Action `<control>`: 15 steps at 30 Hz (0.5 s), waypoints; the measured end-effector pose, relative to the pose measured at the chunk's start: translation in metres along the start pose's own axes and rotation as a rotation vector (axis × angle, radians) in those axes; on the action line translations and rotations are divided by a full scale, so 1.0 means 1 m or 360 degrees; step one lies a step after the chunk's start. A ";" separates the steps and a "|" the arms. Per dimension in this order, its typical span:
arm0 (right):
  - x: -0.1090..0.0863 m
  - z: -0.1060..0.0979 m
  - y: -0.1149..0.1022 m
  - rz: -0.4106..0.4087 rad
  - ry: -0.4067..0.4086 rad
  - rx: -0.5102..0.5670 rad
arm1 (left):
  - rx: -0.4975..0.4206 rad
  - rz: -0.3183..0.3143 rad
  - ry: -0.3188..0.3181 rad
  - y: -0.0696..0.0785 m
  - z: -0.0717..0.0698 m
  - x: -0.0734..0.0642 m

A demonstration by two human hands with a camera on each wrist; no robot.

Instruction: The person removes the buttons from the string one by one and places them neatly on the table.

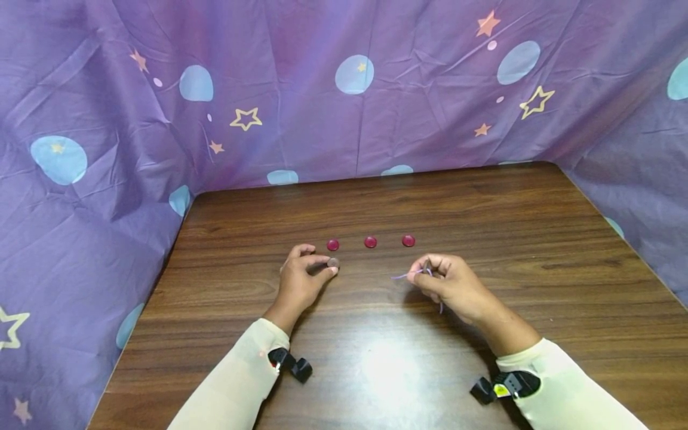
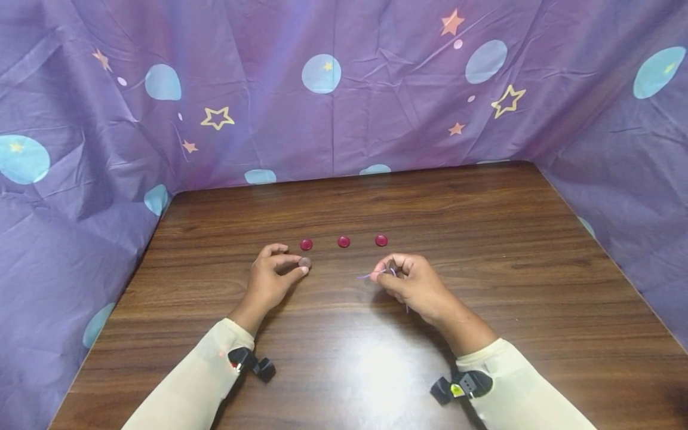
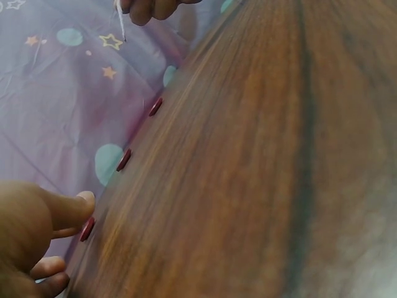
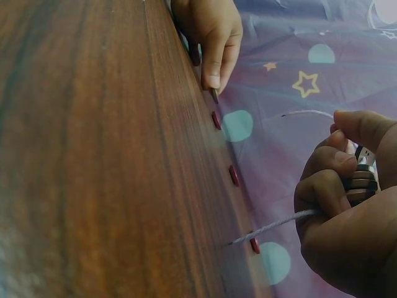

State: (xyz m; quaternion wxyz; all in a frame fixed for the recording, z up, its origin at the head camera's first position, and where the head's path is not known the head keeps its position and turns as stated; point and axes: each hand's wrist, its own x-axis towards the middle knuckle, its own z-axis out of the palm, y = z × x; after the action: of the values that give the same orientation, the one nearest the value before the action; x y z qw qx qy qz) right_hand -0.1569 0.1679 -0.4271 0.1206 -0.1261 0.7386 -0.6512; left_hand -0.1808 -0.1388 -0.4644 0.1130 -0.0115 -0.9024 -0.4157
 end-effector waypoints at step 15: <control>-0.001 0.000 -0.002 0.0026 0.0019 -0.0014 | 0.0075 0.0019 -0.0031 0.002 0.000 0.000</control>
State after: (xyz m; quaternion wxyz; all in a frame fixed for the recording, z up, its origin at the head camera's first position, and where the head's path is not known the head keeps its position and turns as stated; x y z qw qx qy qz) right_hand -0.1562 0.1675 -0.4252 0.1210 -0.1168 0.7430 -0.6478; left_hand -0.1802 -0.1377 -0.4631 0.1071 -0.0182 -0.9129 -0.3935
